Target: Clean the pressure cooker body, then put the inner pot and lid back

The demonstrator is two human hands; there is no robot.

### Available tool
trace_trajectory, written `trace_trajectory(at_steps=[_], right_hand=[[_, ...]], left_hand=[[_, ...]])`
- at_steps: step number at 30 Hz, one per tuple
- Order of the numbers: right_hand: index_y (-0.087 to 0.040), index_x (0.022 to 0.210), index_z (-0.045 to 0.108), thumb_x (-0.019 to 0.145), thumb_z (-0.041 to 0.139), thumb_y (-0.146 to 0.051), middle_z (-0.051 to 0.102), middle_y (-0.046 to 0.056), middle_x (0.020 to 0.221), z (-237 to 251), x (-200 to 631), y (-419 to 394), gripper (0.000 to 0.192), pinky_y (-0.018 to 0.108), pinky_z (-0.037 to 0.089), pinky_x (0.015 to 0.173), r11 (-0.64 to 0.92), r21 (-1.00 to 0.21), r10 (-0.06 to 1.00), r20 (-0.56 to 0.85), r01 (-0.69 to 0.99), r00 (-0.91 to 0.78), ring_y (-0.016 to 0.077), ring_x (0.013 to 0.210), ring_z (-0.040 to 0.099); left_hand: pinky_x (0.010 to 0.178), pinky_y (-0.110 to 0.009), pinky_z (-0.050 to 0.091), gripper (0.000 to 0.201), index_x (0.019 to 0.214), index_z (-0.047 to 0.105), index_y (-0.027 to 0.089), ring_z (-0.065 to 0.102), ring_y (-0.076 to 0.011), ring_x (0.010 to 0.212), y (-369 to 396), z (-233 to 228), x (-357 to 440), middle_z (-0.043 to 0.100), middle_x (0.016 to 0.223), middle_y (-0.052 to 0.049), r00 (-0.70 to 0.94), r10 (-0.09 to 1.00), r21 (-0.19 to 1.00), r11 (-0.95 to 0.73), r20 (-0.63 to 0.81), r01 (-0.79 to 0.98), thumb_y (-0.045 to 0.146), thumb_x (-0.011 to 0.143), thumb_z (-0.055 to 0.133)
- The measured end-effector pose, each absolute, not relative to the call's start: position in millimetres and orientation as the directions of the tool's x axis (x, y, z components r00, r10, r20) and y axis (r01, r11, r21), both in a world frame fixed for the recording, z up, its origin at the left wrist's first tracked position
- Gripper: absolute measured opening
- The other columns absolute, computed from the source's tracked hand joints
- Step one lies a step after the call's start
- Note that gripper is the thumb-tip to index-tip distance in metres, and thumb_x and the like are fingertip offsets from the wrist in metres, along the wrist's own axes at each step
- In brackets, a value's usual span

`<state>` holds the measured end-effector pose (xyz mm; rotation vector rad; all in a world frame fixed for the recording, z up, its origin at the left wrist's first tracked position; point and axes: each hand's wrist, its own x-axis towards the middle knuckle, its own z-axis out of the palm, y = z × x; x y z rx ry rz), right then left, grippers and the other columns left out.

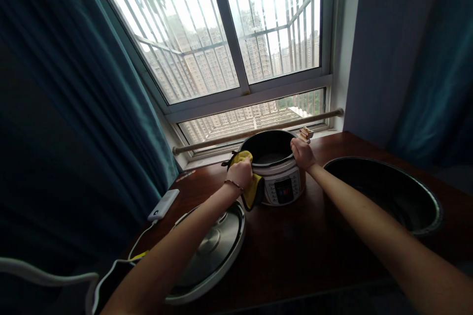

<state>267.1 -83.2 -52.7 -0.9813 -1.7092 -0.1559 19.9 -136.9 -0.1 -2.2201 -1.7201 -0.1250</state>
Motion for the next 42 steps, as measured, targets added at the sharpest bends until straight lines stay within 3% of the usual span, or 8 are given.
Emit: trace_trajectory(at_steps=[12, 21, 27, 30, 34, 36, 39, 42], right_hand=[[-0.022, 0.065, 0.036, 0.084, 0.034, -0.016, 0.041, 0.002, 0.064, -54.4, 266.8, -80.3, 0.020, 0.031, 0.035, 0.064, 0.632, -0.350, 0.517, 0.855, 0.692, -0.040, 0.0185, 0.067, 0.043], [-0.022, 0.065, 0.037, 0.084, 0.034, -0.015, 0.042, 0.003, 0.065, -54.6, 267.2, -79.9, 0.020, 0.031, 0.035, 0.065, 0.623, -0.339, 0.512, 0.858, 0.705, -0.040, 0.0188, 0.068, 0.043], [-0.022, 0.064, 0.037, 0.085, 0.033, -0.017, 0.042, 0.002, 0.064, -55.4, 267.2, -79.6, 0.021, 0.030, 0.035, 0.065, 0.616, -0.334, 0.518, 0.854, 0.713, -0.047, 0.0186, 0.067, 0.044], [-0.021, 0.065, 0.040, 0.086, 0.032, -0.019, 0.044, 0.003, 0.066, -54.5, 267.3, -80.9, 0.022, 0.031, 0.037, 0.067, 0.593, -0.343, 0.547, 0.836, 0.728, -0.053, 0.0191, 0.070, 0.045], [-0.020, 0.071, 0.047, 0.086, 0.033, -0.024, 0.051, 0.006, 0.072, -45.4, 271.1, -87.5, 0.022, 0.033, 0.039, 0.076, 0.580, -0.398, 0.622, 0.779, 0.710, -0.071, 0.0208, 0.077, 0.049], [-0.019, 0.077, 0.051, 0.086, 0.035, -0.031, 0.056, 0.009, 0.082, -37.2, 274.5, -98.5, 0.021, 0.035, 0.038, 0.083, 0.594, -0.480, 0.646, 0.763, 0.645, -0.027, 0.0220, 0.086, 0.051], [-0.019, 0.088, 0.054, 0.086, 0.037, -0.046, 0.060, 0.009, 0.093, -25.4, 275.3, -133.6, 0.031, 0.036, 0.039, 0.088, 0.523, -0.784, 0.796, 0.589, 0.333, 0.138, 0.0219, 0.092, 0.054], [-0.018, 0.095, 0.055, 0.083, 0.034, -0.059, 0.063, 0.008, 0.092, -20.2, 265.7, -188.2, 0.048, 0.036, 0.044, 0.081, 0.136, -0.967, 0.974, 0.170, -0.215, -0.148, 0.0209, 0.087, 0.059]], left_hand=[[0.067, -0.027, 0.043, 0.032, 0.068, 0.063, 0.012, 0.058, -0.0170, 0.069, -50.2, 12.9, -32.0, 0.064, 0.071, -0.009, 0.183, 0.967, 0.030, -0.192, 0.180, 0.981, 0.023, 0.086, 0.039], [0.069, -0.030, 0.043, 0.016, 0.073, 0.060, 0.012, 0.058, -0.0199, 0.075, -85.2, 20.0, -19.5, 0.063, 0.077, -0.012, 0.119, 0.980, 0.036, -0.126, 0.158, 0.991, 0.019, 0.078, 0.046], [0.059, -0.022, 0.042, 0.015, 0.056, 0.061, 0.016, 0.057, -0.0145, 0.061, -142.7, -5.5, 2.1, 0.063, 0.061, -0.003, 0.283, 0.956, 0.128, -0.271, -0.084, 0.954, 0.015, 0.068, 0.052], [0.062, -0.023, 0.041, 0.023, 0.062, 0.066, 0.015, 0.057, -0.0148, 0.065, -171.5, -24.0, 19.5, 0.064, 0.064, -0.003, 0.445, 0.889, 0.268, -0.405, -0.109, 0.874, 0.018, 0.074, 0.046], [0.067, -0.024, 0.043, 0.032, 0.088, 0.069, 0.011, 0.059, -0.0174, 0.075, -197.5, -16.0, 34.9, 0.068, 0.080, -0.005, 0.591, 0.799, 0.691, -0.365, -0.111, 0.624, 0.033, 0.080, 0.048], [0.072, -0.026, 0.045, 0.038, 0.098, 0.067, 0.010, 0.059, -0.0192, 0.082, -205.9, -2.1, 36.3, 0.068, 0.090, -0.007, 0.618, 0.780, 0.863, -0.240, -0.102, 0.445, 0.040, 0.079, 0.052], [0.080, -0.029, 0.045, 0.042, 0.105, 0.065, 0.012, 0.060, -0.0206, 0.090, -214.9, 15.3, 33.7, 0.068, 0.097, -0.008, 0.621, 0.782, 0.975, -0.091, -0.056, 0.203, 0.041, 0.075, 0.060], [0.084, -0.030, 0.045, 0.043, 0.108, 0.064, 0.013, 0.060, -0.0212, 0.094, -219.8, 19.4, 33.2, 0.068, 0.099, -0.008, 0.585, 0.811, 0.998, -0.055, 0.026, 0.032, 0.040, 0.074, 0.063]])
